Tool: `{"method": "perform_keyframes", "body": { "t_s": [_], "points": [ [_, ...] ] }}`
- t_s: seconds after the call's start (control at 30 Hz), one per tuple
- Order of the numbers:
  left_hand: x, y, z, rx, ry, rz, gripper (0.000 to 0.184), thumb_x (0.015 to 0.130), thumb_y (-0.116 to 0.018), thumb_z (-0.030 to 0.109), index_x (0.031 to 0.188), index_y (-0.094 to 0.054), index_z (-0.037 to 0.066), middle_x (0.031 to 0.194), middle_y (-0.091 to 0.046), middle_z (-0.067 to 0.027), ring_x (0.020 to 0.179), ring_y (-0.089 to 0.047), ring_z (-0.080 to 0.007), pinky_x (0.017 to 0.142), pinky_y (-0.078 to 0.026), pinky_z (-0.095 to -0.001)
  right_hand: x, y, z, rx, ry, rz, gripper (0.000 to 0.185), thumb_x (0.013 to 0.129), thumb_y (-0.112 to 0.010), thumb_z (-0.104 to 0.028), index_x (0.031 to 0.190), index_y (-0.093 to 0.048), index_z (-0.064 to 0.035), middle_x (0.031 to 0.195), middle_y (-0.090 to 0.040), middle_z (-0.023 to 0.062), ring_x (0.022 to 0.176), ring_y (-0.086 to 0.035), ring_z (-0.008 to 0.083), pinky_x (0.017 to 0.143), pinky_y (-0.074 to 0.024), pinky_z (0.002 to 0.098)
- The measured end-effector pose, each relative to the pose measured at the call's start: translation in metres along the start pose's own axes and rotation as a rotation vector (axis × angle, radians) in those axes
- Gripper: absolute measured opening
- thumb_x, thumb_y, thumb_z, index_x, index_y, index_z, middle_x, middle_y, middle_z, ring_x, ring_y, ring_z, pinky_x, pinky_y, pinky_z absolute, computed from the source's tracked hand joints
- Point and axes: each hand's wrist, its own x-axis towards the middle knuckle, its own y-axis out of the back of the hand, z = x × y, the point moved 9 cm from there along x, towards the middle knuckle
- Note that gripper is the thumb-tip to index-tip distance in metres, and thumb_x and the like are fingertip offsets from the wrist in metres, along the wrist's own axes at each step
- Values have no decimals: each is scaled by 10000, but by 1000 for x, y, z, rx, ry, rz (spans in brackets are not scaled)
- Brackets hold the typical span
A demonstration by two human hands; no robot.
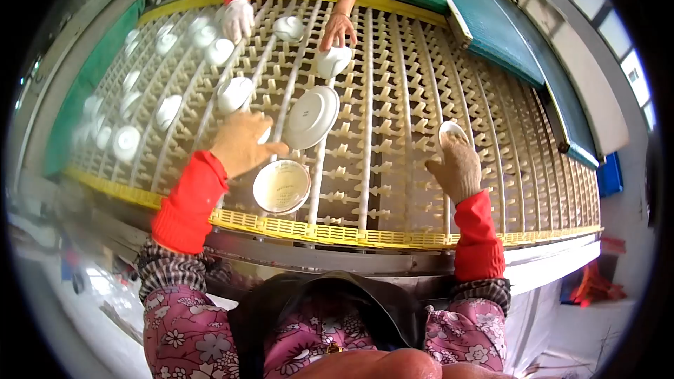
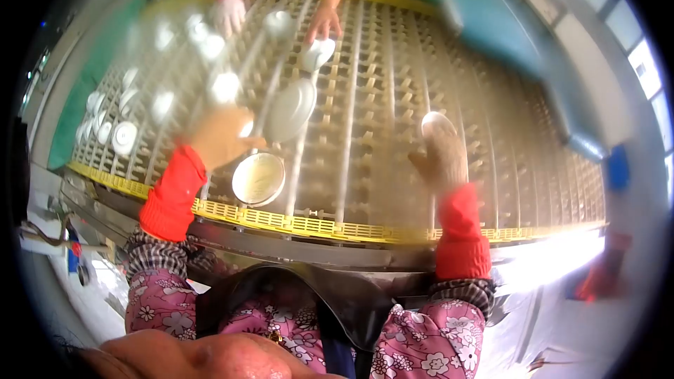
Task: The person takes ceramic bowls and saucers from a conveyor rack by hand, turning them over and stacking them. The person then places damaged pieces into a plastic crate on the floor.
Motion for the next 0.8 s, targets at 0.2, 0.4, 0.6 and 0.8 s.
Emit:
{"method": "perform_keyframes", "body": {
  "t_s": [0.2, 0.4, 0.6, 0.8],
  "points": [
    [-2, -29, 46, 36, -315, 50, 453, 960, -691, 469, 1093, -736, 39, 1047, -730, -169, 1025, -635, -362, 962, -481, -489, -5, -14, 31, 5, -318, -128, 391, 880, -856, -345, 1121, -787, -45, 1017, -774, 251, 937, -762, 417, 815, -601, 492],
    [-5, -42, 41, -94, -393, 71, 302, 932, -691, 353, 962, -734, 55, 947, -731, -145, 963, -650, -371, 978, -487, -470, 5, 2, -30, 886, -366, -62, 431, 1032, -731, -289, 1344, -701, 7, 1062, -778, 137, 946, -767, 249, 790, -624, 381],
    [-10, -37, 57, -251, -478, -18, 295, 936, -720, 340, 806, -697, 76, 793, -729, -93, 772, -708, -336, 939, -512, -479, 6, -58, -62, 1272, -238, -201, 620, 1109, -719, -264, 1557, -542, 127, 1461, -679, 262, 1274, -743, 311, 1109, -627, 400],
    [-15, -43, 49, -305, -429, -214, 209, 948, -759, 309, 892, -846, 127, 861, -772, -97, 853, -759, -316, 784, -621, -464, -9, 15, -95, 1291, -344, -269, 540, 1083, -754, -253, 1503, -641, 66, 1372, -763, 168, 1168, -770, 231, 1025, -620, 340]
  ]
}}
